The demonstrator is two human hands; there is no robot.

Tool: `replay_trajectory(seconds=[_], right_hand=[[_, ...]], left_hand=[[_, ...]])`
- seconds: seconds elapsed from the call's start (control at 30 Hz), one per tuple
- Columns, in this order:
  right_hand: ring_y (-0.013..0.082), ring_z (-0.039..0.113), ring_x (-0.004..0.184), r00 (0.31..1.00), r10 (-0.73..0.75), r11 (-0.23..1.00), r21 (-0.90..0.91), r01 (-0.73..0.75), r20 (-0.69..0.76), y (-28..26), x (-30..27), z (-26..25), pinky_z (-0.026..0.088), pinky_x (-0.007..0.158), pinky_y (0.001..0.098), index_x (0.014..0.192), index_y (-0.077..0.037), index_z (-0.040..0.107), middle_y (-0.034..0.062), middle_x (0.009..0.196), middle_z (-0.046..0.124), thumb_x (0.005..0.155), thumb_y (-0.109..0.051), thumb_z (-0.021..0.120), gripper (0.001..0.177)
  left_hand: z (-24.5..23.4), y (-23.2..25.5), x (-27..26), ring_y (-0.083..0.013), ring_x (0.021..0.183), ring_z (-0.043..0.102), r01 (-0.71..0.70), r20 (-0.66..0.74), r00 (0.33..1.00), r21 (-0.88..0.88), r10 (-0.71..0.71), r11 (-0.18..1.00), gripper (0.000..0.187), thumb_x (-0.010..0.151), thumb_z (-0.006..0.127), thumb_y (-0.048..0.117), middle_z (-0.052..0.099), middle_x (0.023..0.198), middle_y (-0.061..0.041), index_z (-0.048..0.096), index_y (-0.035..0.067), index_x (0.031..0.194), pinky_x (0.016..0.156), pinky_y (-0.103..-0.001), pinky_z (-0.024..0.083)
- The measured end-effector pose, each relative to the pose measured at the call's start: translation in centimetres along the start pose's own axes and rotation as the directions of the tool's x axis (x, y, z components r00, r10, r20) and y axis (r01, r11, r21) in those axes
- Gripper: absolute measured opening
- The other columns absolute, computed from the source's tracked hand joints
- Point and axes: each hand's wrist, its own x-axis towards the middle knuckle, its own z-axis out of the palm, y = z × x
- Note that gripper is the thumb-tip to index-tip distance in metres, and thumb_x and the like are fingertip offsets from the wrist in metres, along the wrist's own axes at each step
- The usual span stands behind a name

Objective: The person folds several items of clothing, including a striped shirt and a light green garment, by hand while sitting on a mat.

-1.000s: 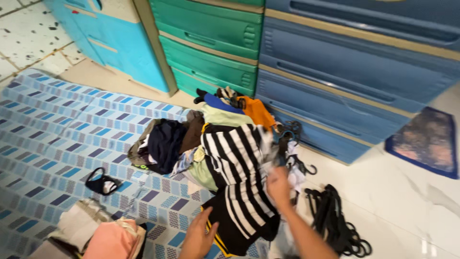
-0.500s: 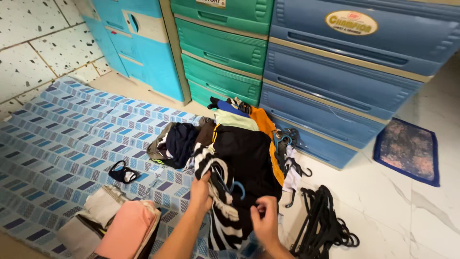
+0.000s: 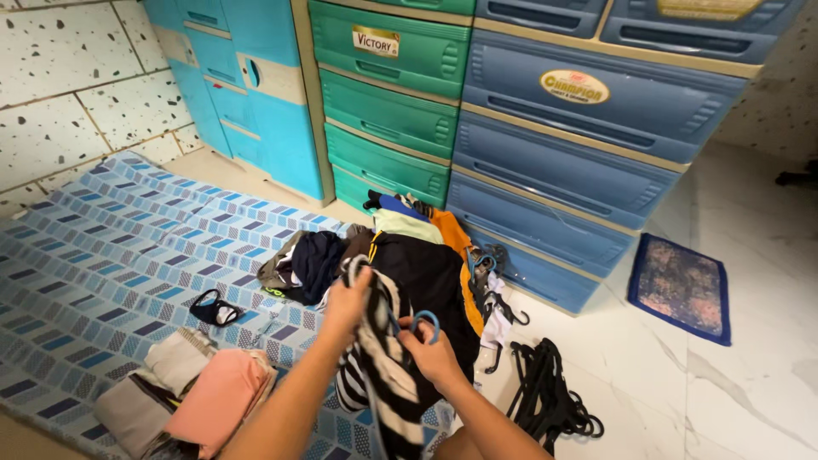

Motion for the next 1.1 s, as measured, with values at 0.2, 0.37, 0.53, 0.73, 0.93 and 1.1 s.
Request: replay_trajectory(seconds=[0.2,0.37,0.53,0.73,0.93,1.1], right_hand=[[0.0060,0.052,0.063,0.881,0.269,0.741,0.500,-0.447,0.388,-1.3,-1.9,0.9,0.037,0.057,0.0216,0.112,-0.001,0.073,-0.0028,0.082,0.071,0.095,-0.021,0.067,0.027],[0.0132,0.064,0.056,0.983,-0.094,0.972,-0.200,0.125,0.158,-4.6,-3.6,-1.0,0.050,0.054,0.0320,0.107,-0.006,0.075,0.0037,0.069,0.069,0.087,-0.024,0.068,0.028],[0.0186,0.059,0.061,0.918,-0.081,0.809,-0.513,0.289,0.389,-4.4,-3.1,-7.4,0.047,0.060,0.0357,0.099,-0.007,0.073,0.0116,0.069,0.064,0.095,-0.030,0.066,0.024],[0.0129,0.055,0.069,0.959,-0.262,0.950,0.202,0.237,0.106,-3.6,-3.2,-11.9,0.044,0.063,0.0285,0.101,-0.001,0.074,0.0066,0.086,0.072,0.101,-0.021,0.061,0.024],[0.0092,0.047,0.061,0.884,0.271,0.442,0.865,0.238,-0.382,-0.3,2.1,-12.0,0.040,0.056,0.0233,0.125,-0.005,0.059,0.0093,0.096,0.072,0.105,-0.024,0.052,0.028],[0.0095,0.046,0.055,0.843,0.357,0.434,0.871,0.231,-0.402,11.6,2.5,-16.8,0.037,0.050,0.0234,0.124,-0.007,0.062,0.0112,0.090,0.067,0.103,-0.027,0.058,0.030]], left_hand=[[-4.2,4.7,-2.6,-0.0164,0.069,0.060,0.239,0.285,0.954,-0.545,-0.091,0.803,0.036,0.088,0.078,0.030,0.067,0.083,-0.005,0.072,-0.002,0.105,0.061,-0.035,0.048],[-5.0,3.2,-1.2,-0.0267,0.077,0.070,-0.133,-0.055,0.990,-0.100,0.128,0.986,0.038,0.076,0.084,0.017,0.076,0.089,-0.016,0.068,-0.003,0.104,0.072,-0.040,0.055],[-7.9,-1.6,4.5,-0.0390,0.090,0.072,-0.249,-0.453,0.867,-0.030,0.208,0.968,0.031,0.085,0.070,0.013,0.074,0.099,-0.025,0.070,-0.005,0.111,0.083,-0.044,0.055],[-5.5,-7.9,5.2,-0.0390,0.102,0.069,0.069,-0.220,0.973,0.015,-0.064,0.997,0.046,0.080,0.071,0.023,0.071,0.111,-0.025,0.068,-0.001,0.118,0.089,-0.045,0.053],[4.3,-6.2,-1.7,-0.0386,0.114,0.067,-0.165,0.392,0.918,0.250,0.056,0.954,0.056,0.076,0.070,0.030,0.071,0.119,-0.023,0.068,0.008,0.127,0.099,-0.044,0.052],[2.8,-4.7,-2.3,-0.0417,0.116,0.063,-0.279,0.305,0.931,0.230,0.203,0.932,0.048,0.084,0.072,0.028,0.069,0.121,-0.025,0.068,-0.001,0.123,0.099,-0.046,0.048]])
